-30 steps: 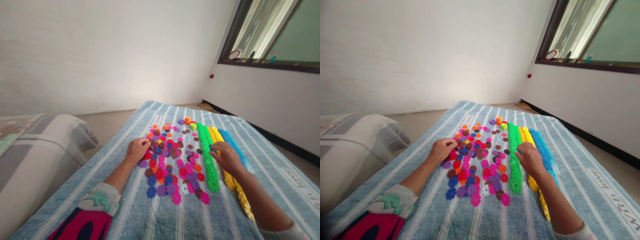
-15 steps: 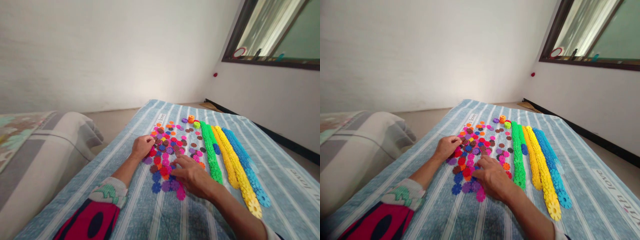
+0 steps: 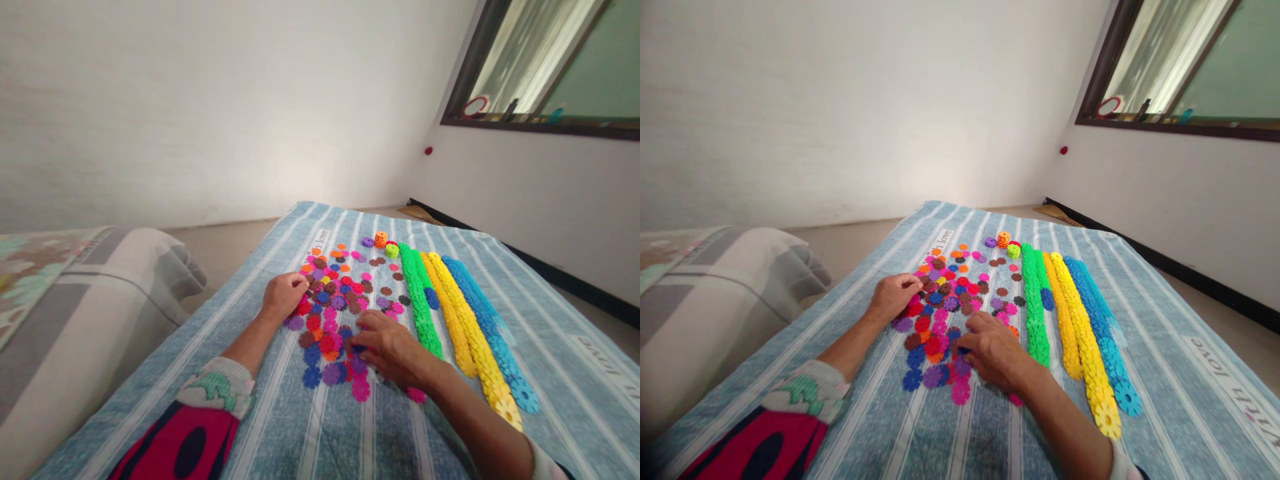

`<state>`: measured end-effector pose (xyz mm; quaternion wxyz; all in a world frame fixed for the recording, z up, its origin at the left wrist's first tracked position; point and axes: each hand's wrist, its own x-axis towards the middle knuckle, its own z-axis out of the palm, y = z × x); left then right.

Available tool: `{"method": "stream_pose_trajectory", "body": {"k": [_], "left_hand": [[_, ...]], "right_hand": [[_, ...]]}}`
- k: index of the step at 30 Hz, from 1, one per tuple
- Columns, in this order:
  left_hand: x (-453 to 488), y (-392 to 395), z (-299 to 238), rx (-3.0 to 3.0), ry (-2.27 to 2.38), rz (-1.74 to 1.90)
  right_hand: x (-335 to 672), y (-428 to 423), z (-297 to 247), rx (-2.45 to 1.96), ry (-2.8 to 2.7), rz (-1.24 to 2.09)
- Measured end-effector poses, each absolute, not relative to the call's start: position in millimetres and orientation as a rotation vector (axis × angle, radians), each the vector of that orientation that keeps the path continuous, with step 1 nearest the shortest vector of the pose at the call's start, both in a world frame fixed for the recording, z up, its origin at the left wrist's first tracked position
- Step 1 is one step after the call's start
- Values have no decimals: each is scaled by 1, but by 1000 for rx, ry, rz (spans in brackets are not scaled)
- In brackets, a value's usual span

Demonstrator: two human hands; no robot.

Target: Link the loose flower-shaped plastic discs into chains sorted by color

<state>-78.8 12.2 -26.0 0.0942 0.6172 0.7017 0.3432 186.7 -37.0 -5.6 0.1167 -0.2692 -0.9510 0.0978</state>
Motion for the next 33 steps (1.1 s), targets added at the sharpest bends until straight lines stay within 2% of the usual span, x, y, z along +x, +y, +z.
{"method": "stream_pose_trajectory", "body": {"k": [21,33], "left_hand": [[-78,13,-27,1815,2088,1024],[-79,14,-29,1814,2106,1016]], "right_hand": [[186,-46,-8,-785,-2710,343],[161,-54,-16,-869,-2767,127]]}}
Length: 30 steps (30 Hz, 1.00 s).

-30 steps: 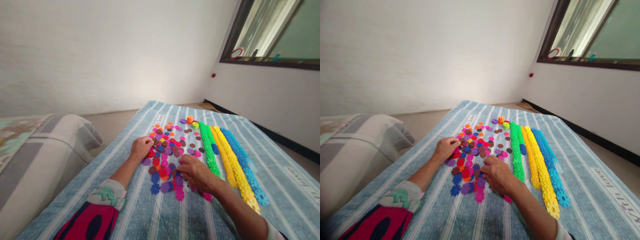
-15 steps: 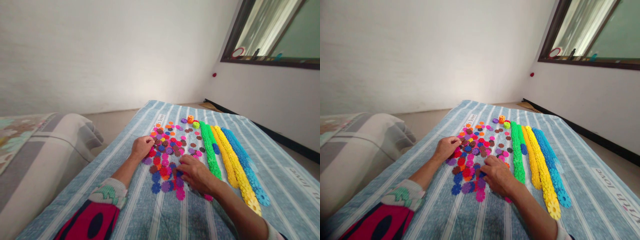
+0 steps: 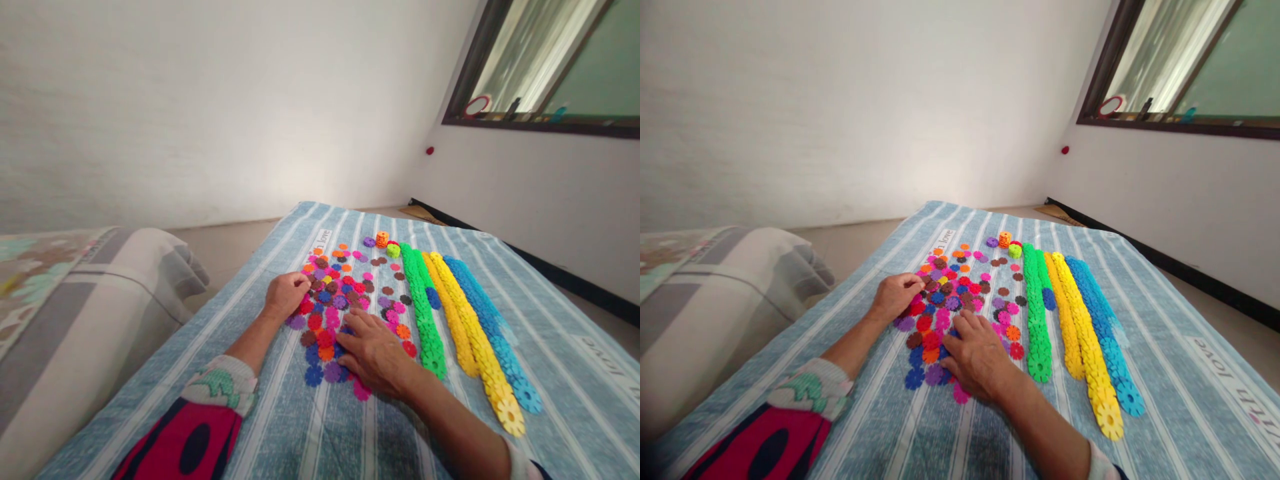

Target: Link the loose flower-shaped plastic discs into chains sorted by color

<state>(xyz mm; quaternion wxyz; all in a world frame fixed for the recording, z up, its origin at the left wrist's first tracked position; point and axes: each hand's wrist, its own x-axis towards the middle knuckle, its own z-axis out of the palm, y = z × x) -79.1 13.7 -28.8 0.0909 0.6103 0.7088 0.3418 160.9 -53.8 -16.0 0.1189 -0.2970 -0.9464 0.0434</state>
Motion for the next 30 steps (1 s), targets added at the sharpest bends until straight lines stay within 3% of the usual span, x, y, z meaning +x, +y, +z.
{"method": "stream_pose_trajectory", "body": {"k": [20,30], "left_hand": [[-79,15,-30,1825,2122,987],[-79,14,-29,1838,2121,978]], "right_hand": [[146,-53,-16,-954,-2762,149],[143,-39,-21,-939,-2506,562]]}}
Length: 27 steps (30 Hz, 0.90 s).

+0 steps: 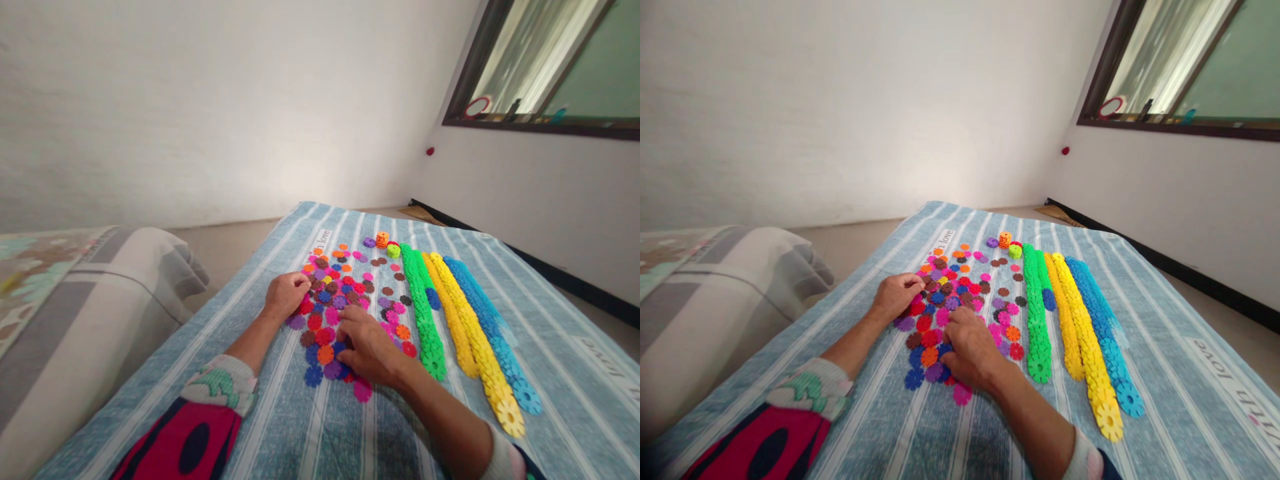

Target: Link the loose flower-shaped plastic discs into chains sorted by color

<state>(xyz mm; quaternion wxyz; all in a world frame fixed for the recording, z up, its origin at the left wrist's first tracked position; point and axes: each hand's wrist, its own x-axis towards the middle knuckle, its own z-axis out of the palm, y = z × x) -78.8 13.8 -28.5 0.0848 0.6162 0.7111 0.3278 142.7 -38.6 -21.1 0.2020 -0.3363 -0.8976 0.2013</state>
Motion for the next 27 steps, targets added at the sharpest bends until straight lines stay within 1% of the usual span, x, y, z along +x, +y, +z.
{"method": "stream_pose_trajectory", "body": {"k": [6,11,18,27], "left_hand": [[-78,14,-28,1833,2114,978],[-78,14,-28,1823,2120,977],[-79,15,-30,1819,2126,979],[-77,14,-28,1817,2138,962]], "right_hand": [[167,-27,-18,-958,-2254,761],[188,-6,-10,-1029,-2128,771],[176,-7,-14,-1022,-2188,804],[191,-18,-7,-1011,-2384,811]]}}
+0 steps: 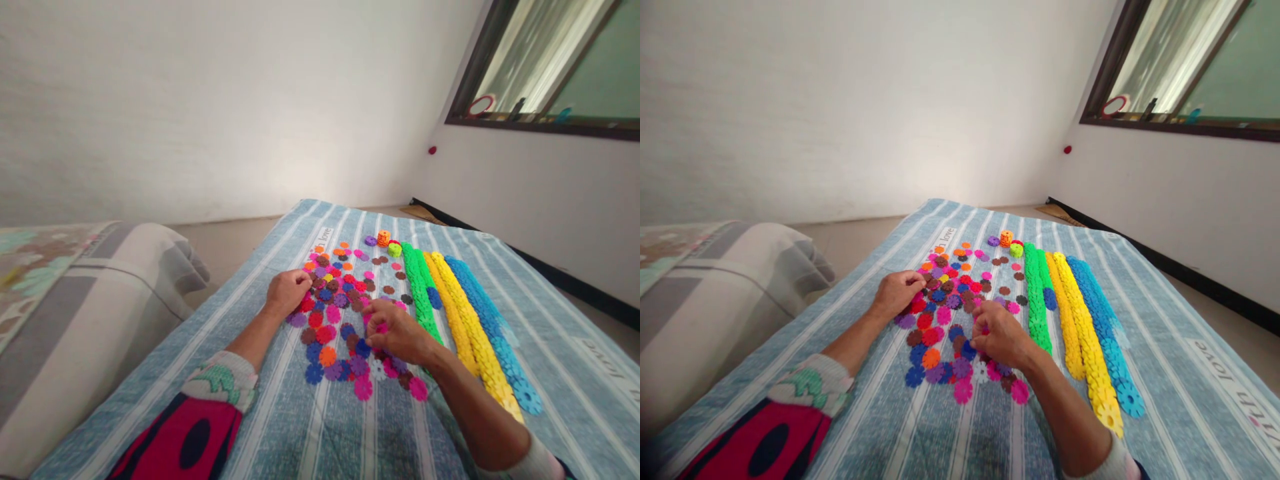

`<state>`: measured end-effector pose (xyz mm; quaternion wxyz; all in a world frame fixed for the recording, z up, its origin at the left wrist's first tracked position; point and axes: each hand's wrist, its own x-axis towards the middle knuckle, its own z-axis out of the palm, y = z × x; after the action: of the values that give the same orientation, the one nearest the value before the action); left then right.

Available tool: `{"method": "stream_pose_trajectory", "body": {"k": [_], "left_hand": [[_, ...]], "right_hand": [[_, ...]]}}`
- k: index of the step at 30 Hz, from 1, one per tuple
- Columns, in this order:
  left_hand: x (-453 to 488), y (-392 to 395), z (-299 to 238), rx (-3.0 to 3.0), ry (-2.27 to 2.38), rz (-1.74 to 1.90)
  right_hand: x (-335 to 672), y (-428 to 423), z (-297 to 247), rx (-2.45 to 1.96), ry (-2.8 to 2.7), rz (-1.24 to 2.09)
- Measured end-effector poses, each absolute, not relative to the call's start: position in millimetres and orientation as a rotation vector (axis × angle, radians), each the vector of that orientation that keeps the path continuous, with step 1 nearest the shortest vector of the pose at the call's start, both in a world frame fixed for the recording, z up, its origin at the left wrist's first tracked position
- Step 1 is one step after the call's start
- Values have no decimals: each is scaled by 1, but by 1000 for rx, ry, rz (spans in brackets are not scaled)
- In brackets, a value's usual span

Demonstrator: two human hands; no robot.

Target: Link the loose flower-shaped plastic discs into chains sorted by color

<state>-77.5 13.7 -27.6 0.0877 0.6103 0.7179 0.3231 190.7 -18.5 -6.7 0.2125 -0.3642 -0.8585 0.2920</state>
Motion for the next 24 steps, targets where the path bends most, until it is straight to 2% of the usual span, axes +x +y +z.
{"method": "stream_pose_trajectory", "body": {"k": [10,17,24], "left_hand": [[-78,13,-27,1846,2125,967],[-79,14,-28,1844,2098,990],[-78,14,-26,1834,2119,971]], "right_hand": [[187,-27,-10,-1109,-2470,620],[187,-36,-13,-1059,-2647,388],[183,-44,-12,-982,-2655,312]]}}
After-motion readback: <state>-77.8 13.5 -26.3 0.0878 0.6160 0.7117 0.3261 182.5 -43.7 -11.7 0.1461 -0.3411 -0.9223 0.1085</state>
